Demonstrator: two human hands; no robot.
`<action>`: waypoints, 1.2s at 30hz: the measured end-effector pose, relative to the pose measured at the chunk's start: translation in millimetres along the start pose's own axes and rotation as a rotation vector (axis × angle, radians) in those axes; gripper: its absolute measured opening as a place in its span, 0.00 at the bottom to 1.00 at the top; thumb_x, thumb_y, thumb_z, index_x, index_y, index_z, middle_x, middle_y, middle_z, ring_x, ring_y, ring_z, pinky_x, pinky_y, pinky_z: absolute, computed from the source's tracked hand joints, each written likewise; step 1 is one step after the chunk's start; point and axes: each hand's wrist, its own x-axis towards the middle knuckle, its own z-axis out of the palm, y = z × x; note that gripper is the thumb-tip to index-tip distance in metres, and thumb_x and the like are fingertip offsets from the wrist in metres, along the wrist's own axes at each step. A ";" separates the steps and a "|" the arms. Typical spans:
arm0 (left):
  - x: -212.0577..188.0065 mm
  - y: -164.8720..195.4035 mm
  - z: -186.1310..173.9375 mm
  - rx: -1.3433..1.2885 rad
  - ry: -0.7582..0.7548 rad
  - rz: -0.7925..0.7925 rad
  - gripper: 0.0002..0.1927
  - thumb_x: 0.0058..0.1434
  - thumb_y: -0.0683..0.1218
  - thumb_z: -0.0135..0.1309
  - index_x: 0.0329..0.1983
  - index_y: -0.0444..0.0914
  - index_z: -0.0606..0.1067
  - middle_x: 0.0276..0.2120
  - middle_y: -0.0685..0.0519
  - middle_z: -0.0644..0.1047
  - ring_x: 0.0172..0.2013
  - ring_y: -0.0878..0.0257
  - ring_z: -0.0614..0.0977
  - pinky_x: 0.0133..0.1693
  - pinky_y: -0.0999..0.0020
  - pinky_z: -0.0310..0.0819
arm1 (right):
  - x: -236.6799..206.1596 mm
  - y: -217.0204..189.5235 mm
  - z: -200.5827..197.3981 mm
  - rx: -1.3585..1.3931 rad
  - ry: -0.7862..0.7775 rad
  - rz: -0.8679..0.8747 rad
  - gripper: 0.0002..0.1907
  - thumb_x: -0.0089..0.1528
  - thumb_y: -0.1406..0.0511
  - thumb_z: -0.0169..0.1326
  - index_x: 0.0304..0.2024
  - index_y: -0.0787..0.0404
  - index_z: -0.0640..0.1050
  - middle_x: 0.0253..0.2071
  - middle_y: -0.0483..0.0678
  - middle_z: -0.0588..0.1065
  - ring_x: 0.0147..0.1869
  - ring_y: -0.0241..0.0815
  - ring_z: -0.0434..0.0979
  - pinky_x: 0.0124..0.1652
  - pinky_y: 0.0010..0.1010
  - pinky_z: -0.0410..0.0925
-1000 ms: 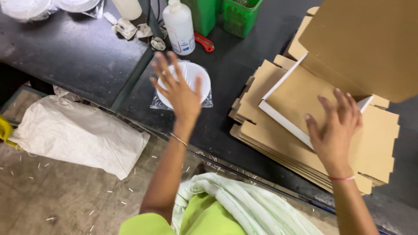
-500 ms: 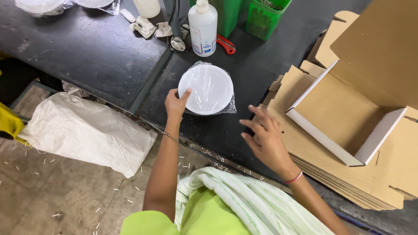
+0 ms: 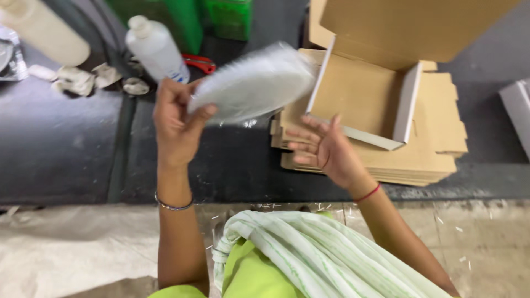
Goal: The person folds open a flat cardboard box on the workbench, places a plastic-wrapped round light fixture inside a white inner box, folds the white box closed, and sets it on a stack. They repeat the cycle, adding white cardboard inserts into the outer box and stacking finished boxes on the bench.
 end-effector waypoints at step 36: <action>38.5 -93.4 -75.0 1.215 1.202 0.018 0.53 0.72 0.62 0.59 0.78 0.29 0.40 0.76 0.31 0.46 0.77 0.42 0.53 0.75 0.51 0.47 | -54.3 -187.0 -164.3 -1.744 0.757 -0.906 0.39 0.74 0.56 0.60 0.80 0.58 0.55 0.81 0.61 0.45 0.86 0.62 0.46 0.78 0.50 0.51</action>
